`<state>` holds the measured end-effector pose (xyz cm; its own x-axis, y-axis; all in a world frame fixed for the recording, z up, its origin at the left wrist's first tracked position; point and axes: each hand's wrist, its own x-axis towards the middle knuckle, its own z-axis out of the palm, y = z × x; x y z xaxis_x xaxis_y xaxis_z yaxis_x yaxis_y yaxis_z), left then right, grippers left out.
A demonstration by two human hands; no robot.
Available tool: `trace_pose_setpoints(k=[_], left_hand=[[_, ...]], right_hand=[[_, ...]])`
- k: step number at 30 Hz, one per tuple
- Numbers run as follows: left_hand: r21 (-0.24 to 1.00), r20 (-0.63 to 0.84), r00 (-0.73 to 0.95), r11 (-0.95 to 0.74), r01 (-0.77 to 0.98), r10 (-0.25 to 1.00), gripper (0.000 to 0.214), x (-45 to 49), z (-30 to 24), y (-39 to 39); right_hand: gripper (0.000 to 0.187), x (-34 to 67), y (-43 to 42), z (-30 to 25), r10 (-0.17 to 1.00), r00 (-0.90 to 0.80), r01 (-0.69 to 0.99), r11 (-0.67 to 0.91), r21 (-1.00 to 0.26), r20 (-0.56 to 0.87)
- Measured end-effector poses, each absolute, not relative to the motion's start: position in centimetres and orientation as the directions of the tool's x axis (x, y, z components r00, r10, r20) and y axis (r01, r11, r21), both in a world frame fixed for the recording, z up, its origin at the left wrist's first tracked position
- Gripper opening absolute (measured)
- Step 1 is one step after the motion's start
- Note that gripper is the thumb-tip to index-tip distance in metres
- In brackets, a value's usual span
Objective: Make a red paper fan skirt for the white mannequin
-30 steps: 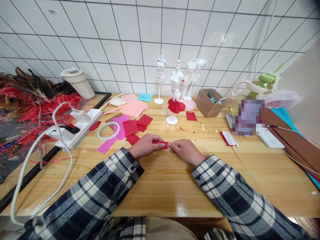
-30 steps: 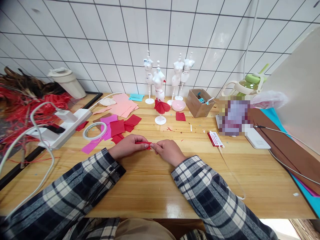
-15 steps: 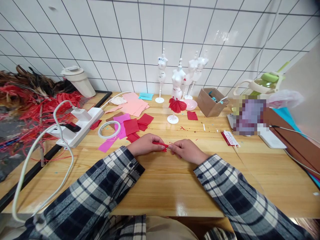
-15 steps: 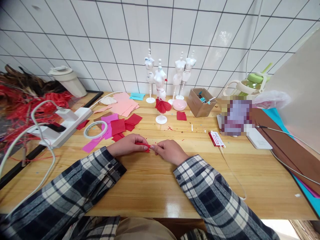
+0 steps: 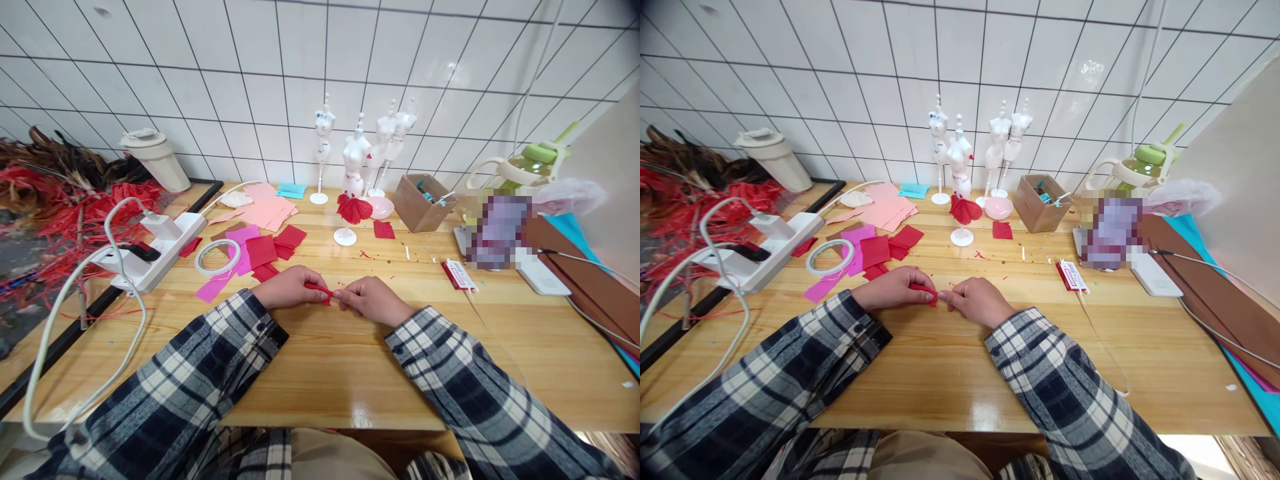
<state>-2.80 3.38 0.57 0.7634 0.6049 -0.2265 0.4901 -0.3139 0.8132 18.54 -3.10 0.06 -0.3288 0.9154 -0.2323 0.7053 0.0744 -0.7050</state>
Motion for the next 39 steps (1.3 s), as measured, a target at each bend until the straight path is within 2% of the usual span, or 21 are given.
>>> trace_pose_setpoints(k=[39], left_hand=[[0.791,-0.233,0.780,-0.354,0.500,0.581,0.026,-2.81,0.84,3.32]], right_hand=[[0.059,18.40,-3.14,0.50,0.898,-0.326,0.731,0.042,-0.681,-0.295]])
